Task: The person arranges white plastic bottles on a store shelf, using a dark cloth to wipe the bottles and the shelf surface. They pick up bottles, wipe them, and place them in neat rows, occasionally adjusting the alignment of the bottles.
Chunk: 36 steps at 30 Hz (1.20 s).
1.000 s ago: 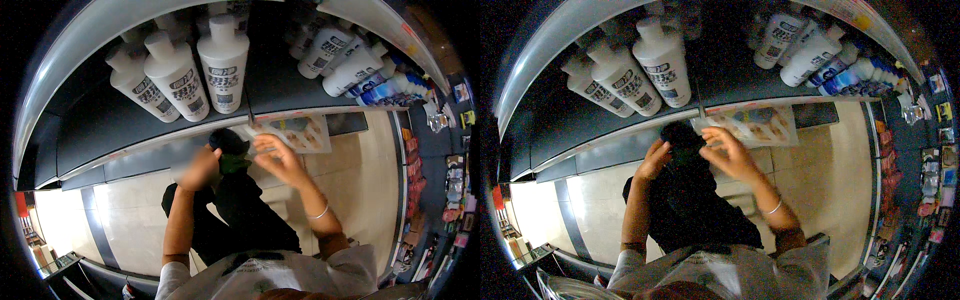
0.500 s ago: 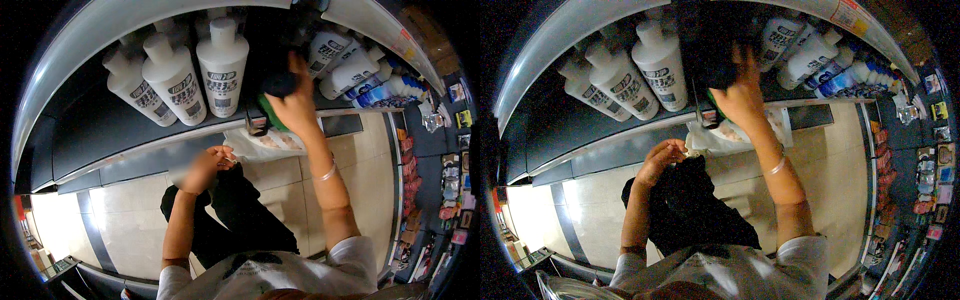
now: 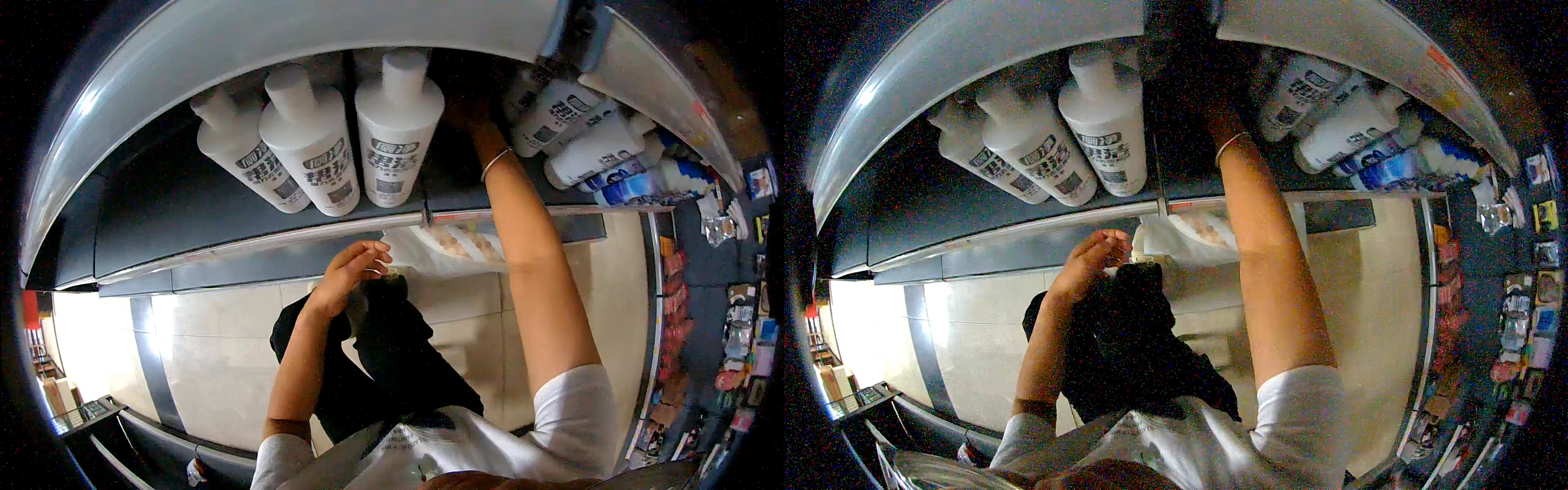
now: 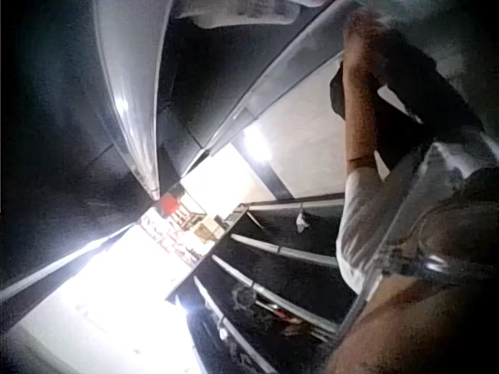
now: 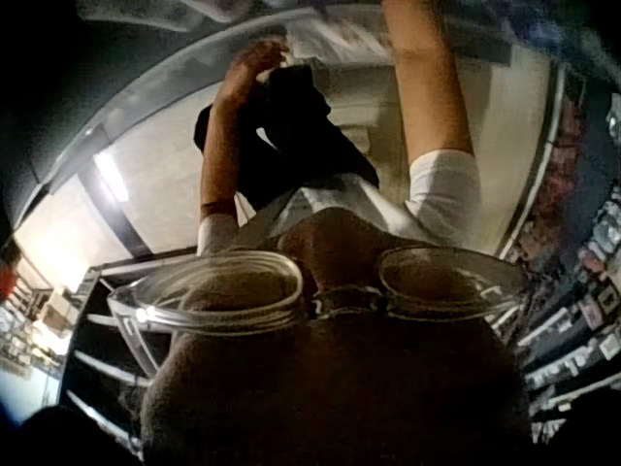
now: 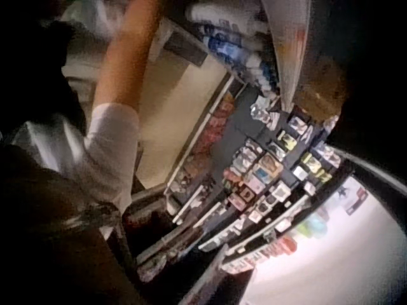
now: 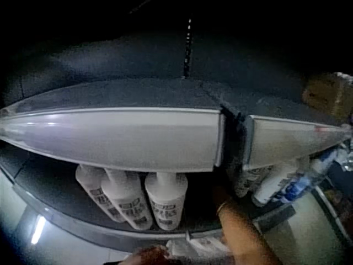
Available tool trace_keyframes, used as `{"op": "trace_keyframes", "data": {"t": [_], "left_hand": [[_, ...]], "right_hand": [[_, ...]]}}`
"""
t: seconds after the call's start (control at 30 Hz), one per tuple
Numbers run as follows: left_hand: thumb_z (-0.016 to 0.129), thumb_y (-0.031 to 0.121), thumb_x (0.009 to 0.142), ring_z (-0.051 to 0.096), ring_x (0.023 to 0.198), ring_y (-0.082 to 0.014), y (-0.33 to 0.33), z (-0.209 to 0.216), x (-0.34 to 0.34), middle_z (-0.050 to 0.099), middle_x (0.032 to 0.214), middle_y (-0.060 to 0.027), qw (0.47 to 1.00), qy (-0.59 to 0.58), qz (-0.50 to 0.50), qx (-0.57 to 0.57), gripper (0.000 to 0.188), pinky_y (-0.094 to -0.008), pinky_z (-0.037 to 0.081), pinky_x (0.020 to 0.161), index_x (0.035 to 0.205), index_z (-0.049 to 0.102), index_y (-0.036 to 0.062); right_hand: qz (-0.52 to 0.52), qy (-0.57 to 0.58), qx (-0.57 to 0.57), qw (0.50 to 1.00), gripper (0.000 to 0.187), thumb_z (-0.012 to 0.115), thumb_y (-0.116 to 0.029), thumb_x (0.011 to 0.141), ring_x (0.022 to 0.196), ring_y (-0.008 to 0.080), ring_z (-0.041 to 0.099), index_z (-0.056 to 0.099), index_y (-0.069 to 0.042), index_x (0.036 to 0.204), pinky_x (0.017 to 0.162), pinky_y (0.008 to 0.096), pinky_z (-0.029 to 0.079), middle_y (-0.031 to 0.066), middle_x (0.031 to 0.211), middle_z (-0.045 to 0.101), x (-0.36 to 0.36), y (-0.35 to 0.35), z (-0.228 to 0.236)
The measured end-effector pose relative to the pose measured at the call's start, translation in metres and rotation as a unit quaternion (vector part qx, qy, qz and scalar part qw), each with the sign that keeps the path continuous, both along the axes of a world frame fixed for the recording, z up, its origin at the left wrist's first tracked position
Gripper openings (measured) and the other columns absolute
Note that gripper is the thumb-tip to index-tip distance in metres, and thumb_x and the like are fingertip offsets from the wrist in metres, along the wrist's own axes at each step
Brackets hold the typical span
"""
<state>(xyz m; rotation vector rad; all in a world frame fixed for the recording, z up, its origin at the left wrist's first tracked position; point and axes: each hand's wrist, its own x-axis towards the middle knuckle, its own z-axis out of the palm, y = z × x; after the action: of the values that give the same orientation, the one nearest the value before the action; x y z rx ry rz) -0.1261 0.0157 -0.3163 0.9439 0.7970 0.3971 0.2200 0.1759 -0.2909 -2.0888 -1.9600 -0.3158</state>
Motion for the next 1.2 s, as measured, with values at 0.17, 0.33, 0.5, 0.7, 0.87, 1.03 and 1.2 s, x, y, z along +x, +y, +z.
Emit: {"op": "trace_keyframes", "data": {"t": [0.17, 0.33, 0.5, 0.7, 0.87, 1.03, 1.2], "left_hand": [[0.049, 0.028, 0.097, 0.060, 0.092, -0.0157, 0.001, -0.008, 0.005, 0.064, 0.103, -0.0049, 1.000, -0.011, -0.012, 0.017, 0.031, -0.0317, 0.046, 0.086, 0.118, 0.056, 0.0059], [0.049, 0.028, 0.098, 0.060, 0.093, -0.0150, -0.002, -0.007, -0.009, 0.064, 0.103, -0.0045, 1.000, -0.003, 0.009, 0.029, 0.030, -0.0309, 0.047, 0.086, 0.117, 0.058, 0.0071], [0.049, 0.029, 0.098, 0.060, 0.093, -0.0151, -0.008, -0.005, -0.019, 0.064, 0.103, -0.0042, 0.998, 0.038, 0.009, 0.044, 0.029, -0.0303, 0.046, 0.085, 0.115, 0.059, 0.0082], [0.047, 0.036, 0.098, 0.058, 0.093, -0.0162, -0.010, -0.003, -0.027, 0.062, 0.106, -0.0050, 0.999, -0.014, 0.005, 0.037, 0.036, -0.0334, 0.046, 0.086, 0.119, 0.056, 0.0090], [0.041, 0.046, 0.098, 0.056, 0.108, -0.0224, -0.011, 0.021, -0.014, 0.057, 0.122, -0.0080, 0.990, -0.122, -0.001, -0.076, 0.050, -0.0374, 0.046, 0.094, 0.131, 0.049, 0.0100], [0.045, 0.044, 0.097, 0.053, 0.118, -0.0254, -0.013, 0.011, -0.005, 0.056, 0.130, -0.0109, 0.969, -0.109, 0.060, -0.213, 0.054, -0.0351, 0.041, 0.102, 0.135, 0.047, 0.0059], [0.046, 0.037, 0.096, 0.057, 0.113, -0.0268, -0.005, 0.002, 0.004, 0.058, 0.125, -0.0120, 0.955, -0.162, 0.062, -0.241, 0.050, -0.0368, 0.043, 0.100, 0.132, 0.049, 0.0026]], "right_hand": [[-0.006, -0.070, 0.060, 0.996, 0.044, 0.052, -0.030, 0.088, 0.117, 0.0356, 0.051, 0.054, -0.011, 0.127, 0.099, 0.0515, 0.040, 0.0176, 0.131, 0.052, 0.001, -0.038, -0.011], [0.178, 0.020, -0.002, 0.984, 0.044, 0.056, -0.015, 0.082, 0.122, 0.0317, 0.045, 0.054, -0.011, 0.125, 0.100, 0.0487, 0.037, 0.0115, 0.135, 0.048, -0.036, -0.124, 0.001], [0.201, 0.129, -0.064, 0.969, 0.031, 0.055, -0.016, 0.082, 0.109, 0.0336, 0.052, 0.059, -0.009, 0.112, 0.093, 0.0458, 0.041, 0.0109, 0.116, 0.057, -0.038, -0.198, 0.047], [0.041, 0.138, 0.071, 0.987, 0.025, 0.057, -0.015, 0.079, 0.089, 0.0359, 0.057, 0.060, -0.002, 0.100, 0.077, 0.0451, 0.046, 0.0135, 0.097, 0.060, -0.042, -0.220, 0.037], [0.248, 0.298, 0.030, 0.921, 0.029, 0.065, -0.023, 0.081, 0.099, 0.0334, 0.059, 0.062, -0.006, 0.104, 0.085, 0.0393, 0.048, 0.0125, 0.106, 0.059, -0.135, -0.239, 0.074], [0.148, 0.264, 0.214, 0.929, 0.020, 0.067, -0.016, 0.085, 0.086, 0.0236, 0.059, 0.061, -0.005, 0.100, 0.068, 0.0329, 0.051, 0.0105, 0.099, 0.060, -0.095, -0.218, 0.097], [-0.105, 0.207, 0.297, 0.926, 0.046, 0.071, -0.014, 0.082, 0.089, 0.0234, 0.062, 0.049, 0.002, 0.118, 0.072, 0.0324, 0.052, 0.0191, 0.114, 0.055, 0.030, -0.182, 0.034]]}}
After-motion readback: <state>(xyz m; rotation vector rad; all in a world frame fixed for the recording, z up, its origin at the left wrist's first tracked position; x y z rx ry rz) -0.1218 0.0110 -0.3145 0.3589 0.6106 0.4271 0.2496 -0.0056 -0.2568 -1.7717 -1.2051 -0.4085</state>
